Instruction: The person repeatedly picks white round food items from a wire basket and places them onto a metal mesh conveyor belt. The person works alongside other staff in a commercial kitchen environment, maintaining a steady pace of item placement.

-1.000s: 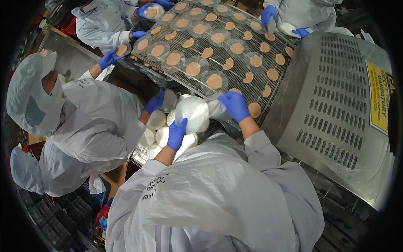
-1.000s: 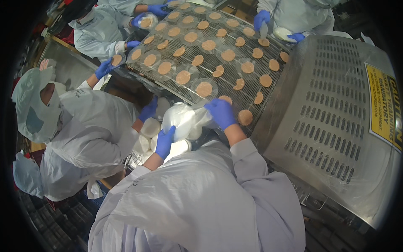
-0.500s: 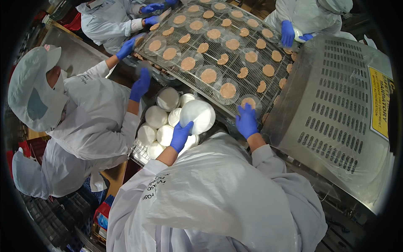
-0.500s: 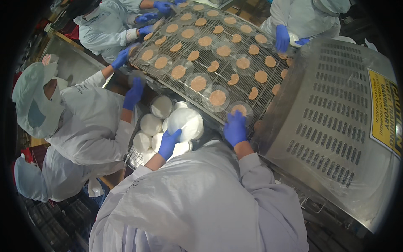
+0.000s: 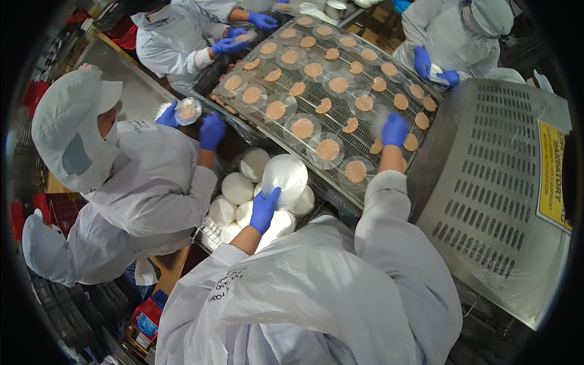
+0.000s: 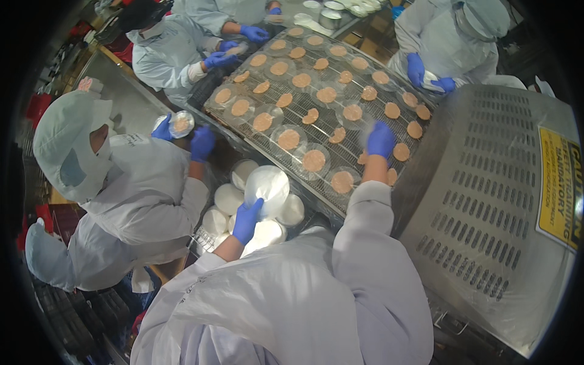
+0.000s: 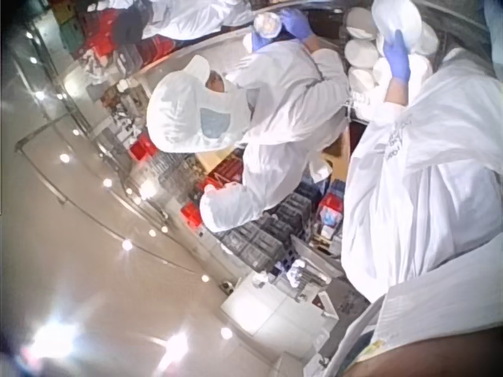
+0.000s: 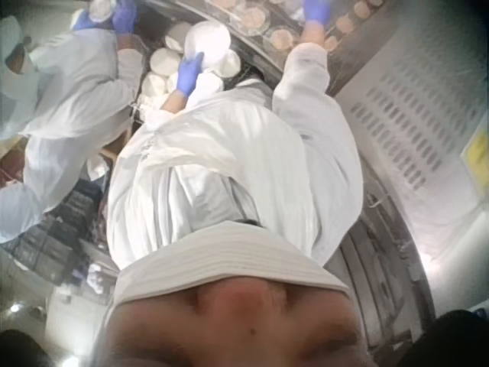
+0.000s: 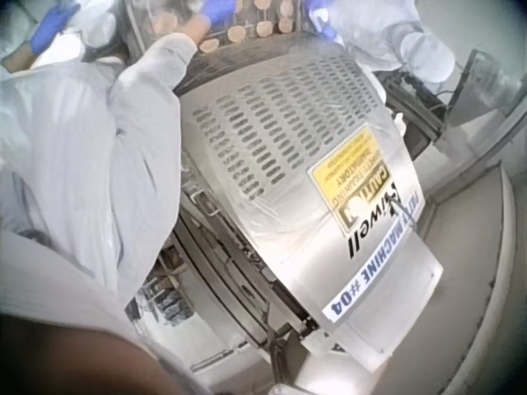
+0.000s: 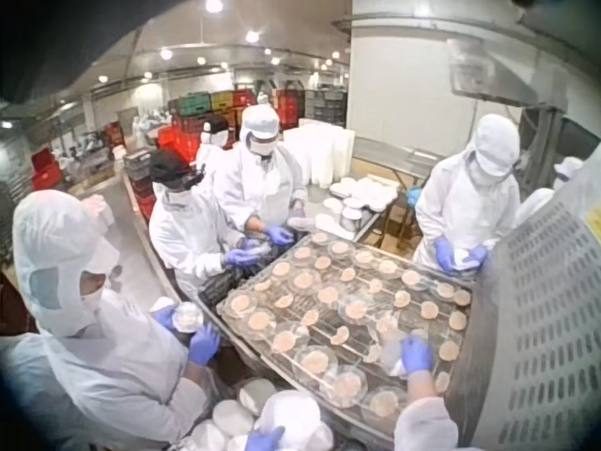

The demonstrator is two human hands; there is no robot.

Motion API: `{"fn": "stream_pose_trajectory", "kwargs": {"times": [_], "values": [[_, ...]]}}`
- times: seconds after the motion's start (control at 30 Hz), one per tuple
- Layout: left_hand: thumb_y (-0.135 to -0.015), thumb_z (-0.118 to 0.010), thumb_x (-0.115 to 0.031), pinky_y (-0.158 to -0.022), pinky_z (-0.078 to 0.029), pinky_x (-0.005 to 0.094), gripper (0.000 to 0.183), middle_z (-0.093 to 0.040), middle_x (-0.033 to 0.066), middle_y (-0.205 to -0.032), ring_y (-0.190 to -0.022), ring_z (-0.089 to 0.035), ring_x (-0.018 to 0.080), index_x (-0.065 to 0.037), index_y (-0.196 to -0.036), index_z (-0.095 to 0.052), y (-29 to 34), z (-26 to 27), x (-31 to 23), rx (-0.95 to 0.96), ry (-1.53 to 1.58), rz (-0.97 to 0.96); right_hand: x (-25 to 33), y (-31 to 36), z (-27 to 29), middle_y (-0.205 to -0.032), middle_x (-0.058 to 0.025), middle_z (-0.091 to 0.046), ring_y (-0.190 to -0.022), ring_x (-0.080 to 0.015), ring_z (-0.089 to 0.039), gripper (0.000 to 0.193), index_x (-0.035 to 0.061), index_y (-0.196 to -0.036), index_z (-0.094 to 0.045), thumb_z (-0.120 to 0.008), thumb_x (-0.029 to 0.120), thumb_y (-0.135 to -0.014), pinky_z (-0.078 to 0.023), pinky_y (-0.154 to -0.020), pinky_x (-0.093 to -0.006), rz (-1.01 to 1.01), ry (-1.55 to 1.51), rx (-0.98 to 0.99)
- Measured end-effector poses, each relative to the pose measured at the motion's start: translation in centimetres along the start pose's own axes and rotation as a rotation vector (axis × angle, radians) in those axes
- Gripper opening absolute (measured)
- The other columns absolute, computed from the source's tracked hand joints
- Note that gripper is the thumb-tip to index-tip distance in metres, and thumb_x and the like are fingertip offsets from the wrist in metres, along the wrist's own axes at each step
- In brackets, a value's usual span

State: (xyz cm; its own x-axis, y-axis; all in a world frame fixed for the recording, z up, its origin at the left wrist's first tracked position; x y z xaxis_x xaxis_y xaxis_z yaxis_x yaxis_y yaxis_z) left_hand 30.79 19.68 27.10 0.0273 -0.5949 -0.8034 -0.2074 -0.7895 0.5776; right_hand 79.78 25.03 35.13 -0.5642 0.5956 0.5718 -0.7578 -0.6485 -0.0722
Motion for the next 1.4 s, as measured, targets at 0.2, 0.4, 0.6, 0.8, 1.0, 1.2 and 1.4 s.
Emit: {"fn": "stream_pose_trajectory", "kwargs": {"times": [0.2, 0.4, 0.6, 0.8, 1.0, 1.2, 1.4], "values": [[-0.086, -0.064, -0.028, -0.061, -0.046, 0.0238, 0.036, -0.062, 0.0029, -0.09, -0.074, -0.058, 0.0099, -0.002, -0.111, -0.058, 0.1, 0.4, -1.0, 0.011, 0.081, 0.017, -1.2, -2.0, -7.3, -0.104, -0.0182, -0.064, -0.093, -0.0334, -0.062, 0.027, 0.0026, -0.102, -0.064, -0.049, 0.018, -0.086, -0.048, -0.081, -0.0398, 0.426, 0.627, -0.127], [-0.086, -0.063, -0.027, -0.062, -0.045, 0.0235, 0.04, -0.061, 0.0031, -0.094, -0.077, -0.058, 0.0099, -0.002, -0.115, -0.055, -1.3, 2.0, -0.8, -0.002, 0.029, 0.023, -3.2, -2.0, -2.3, -0.096, -0.0204, -0.065, -0.085, -0.0352, -0.063, 0.028, 0.006, -0.106, -0.064, -0.056, 0.016, -0.081, -0.05, -0.078, -0.0411, -0.019, 0.02, -0.063], [-0.086, -0.064, -0.028, -0.06, -0.044, 0.0228, 0.037, -0.06, 0.0006, -0.089, -0.073, -0.055, 0.0086, -0.003, -0.112, -0.057, -2.0, 0.2, -1.4, 0.003, 0.077, 0.015, -3.2, -2.7, 3.6, -0.095, -0.0229, -0.064, -0.083, -0.0386, -0.061, 0.025, 0.0019, -0.105, -0.063, -0.049, 0.009, -0.086, -0.049, -0.074, -0.0411, 0.088, -0.077, -0.401], [-0.085, -0.064, -0.029, -0.059, -0.043, 0.023, 0.037, -0.06, 0.0005, -0.09, -0.073, -0.056, 0.0083, -0.003, -0.111, -0.057, -2.5, -0.1, -1.1, -0.005, 0.105, -0.004, -5.2, -1.2, -4.6, -0.106, -0.0197, -0.062, -0.097, -0.0344, -0.059, 0.023, 0.0016, -0.1, -0.062, -0.05, 0.014, -0.085, -0.047, -0.081, -0.0399, -0.139, 0.16, 0.014], [-0.086, -0.064, -0.029, -0.061, -0.045, 0.0239, 0.038, -0.062, 0.0026, -0.092, -0.075, -0.057, 0.0092, -0.002, -0.111, -0.057, -2.3, 0.4, -1.1, -0.036, 0.052, 0.036, -7.8, -5.2, -4.1, -0.11, -0.0212, -0.06, -0.103, -0.0378, -0.056, 0.024, 0.0028, -0.102, -0.062, -0.049, 0.011, -0.084, -0.045, -0.086, -0.042, -0.069, 0.443, 0.064], [-0.086, -0.063, -0.027, -0.062, -0.046, 0.024, 0.038, -0.062, 0.0035, -0.094, -0.076, -0.058, 0.0103, -0.001, -0.113, -0.056, -2.5, 0.4, -1.4, 0.048, 0.078, 0.044, 6.1, -3.9, -12.7, -0.12, -0.0185, -0.055, -0.106, -0.0388, -0.054, 0.031, 0.0049, -0.112, -0.057, -0.052, 0.014, -0.083, -0.046, -0.086, -0.0418, 0.599, 0.334, -0.095], [-0.087, -0.063, -0.027, -0.062, -0.046, 0.0239, 0.038, -0.062, 0.0028, -0.095, -0.077, -0.058, 0.01, -0.002, -0.115, -0.056, -3.8, 2.5, -1.2, -0.058, 0.116, 0.01, 12.1, 4.8, -11.2, -0.099, -0.0176, -0.061, -0.093, -0.0326, -0.059, 0.025, 0.0048, -0.101, -0.062, -0.057, 0.004, -0.077, -0.047, -0.082, -0.0359, 0.319, -0.154, 0.225]]}}
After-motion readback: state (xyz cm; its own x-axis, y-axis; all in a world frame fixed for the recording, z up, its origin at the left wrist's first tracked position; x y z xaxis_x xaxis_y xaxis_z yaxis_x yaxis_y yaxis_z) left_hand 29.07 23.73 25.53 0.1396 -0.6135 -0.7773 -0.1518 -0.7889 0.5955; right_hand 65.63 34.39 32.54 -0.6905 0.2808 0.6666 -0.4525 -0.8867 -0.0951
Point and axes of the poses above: each hand's wrist, its own y-axis away from the middle knuckle, its own z-axis out of the back of the hand, x = y × z, the point moved 10 cm from there along -y, towards the middle knuckle
